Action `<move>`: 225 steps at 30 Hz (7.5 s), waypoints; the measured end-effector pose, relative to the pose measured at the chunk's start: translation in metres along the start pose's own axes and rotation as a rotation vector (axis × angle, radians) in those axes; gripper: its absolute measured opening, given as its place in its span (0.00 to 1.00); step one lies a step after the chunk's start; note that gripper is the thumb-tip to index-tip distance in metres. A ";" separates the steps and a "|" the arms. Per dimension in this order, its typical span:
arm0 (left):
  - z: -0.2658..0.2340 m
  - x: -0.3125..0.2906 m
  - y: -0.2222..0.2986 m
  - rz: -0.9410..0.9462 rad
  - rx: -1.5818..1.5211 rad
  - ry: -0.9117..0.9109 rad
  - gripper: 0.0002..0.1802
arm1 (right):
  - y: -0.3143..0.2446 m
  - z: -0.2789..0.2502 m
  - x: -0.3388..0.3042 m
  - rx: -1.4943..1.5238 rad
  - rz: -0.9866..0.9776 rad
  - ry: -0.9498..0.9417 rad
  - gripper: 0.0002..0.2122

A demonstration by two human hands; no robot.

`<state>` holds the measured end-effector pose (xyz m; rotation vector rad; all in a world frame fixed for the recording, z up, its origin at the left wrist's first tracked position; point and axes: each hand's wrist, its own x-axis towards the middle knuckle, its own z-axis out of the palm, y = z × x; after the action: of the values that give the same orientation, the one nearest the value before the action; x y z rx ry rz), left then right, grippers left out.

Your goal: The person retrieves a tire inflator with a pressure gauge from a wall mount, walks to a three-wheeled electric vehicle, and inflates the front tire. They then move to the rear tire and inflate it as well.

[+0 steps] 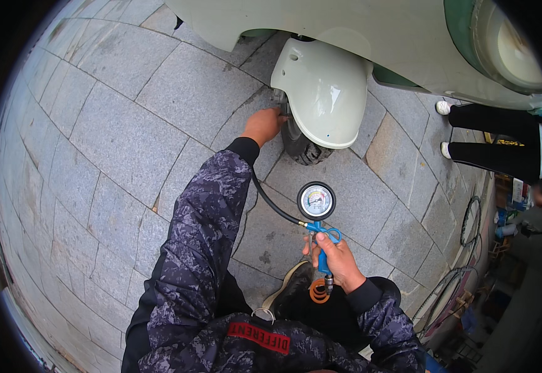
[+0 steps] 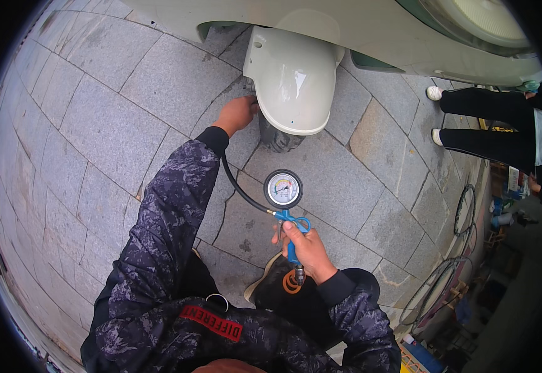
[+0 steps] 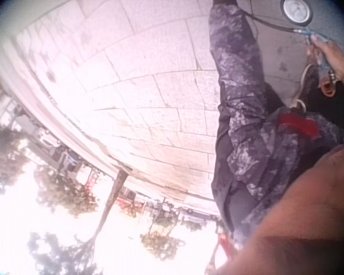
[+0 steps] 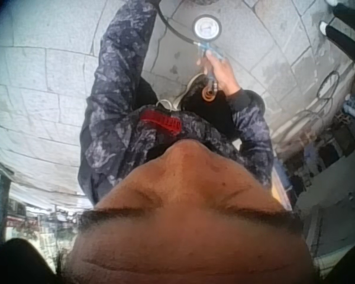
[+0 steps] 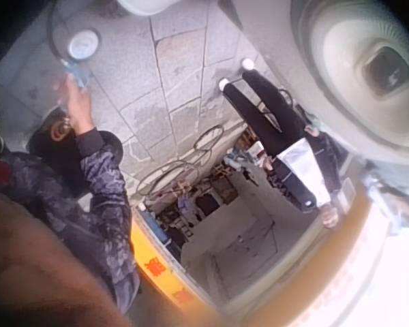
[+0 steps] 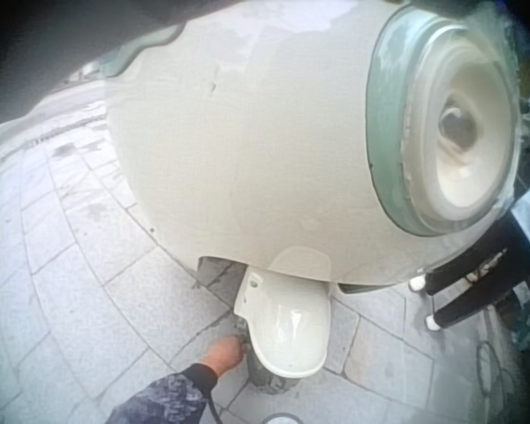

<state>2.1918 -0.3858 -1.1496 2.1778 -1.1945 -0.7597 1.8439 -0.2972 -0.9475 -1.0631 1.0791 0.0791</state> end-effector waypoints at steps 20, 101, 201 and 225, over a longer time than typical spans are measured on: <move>0.004 0.001 -0.001 0.015 -0.015 0.030 0.18 | -0.001 0.001 0.000 0.009 0.042 -0.006 0.21; -1.054 -0.376 -0.600 -1.213 -0.488 -0.320 0.12 | -0.742 0.860 0.189 -0.455 0.033 0.100 0.11; -0.652 1.546 -0.448 -0.964 -1.231 -1.000 0.08 | -1.308 0.606 1.207 0.821 -0.098 0.771 0.19; -0.642 1.534 -0.453 -0.598 -1.112 -0.962 0.12 | -1.313 0.605 1.213 0.876 -0.090 0.779 0.17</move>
<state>3.5811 -1.3876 -1.3444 1.1260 -0.1811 -2.2026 3.5692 -1.0612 -0.9446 -0.3099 1.5327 -0.8729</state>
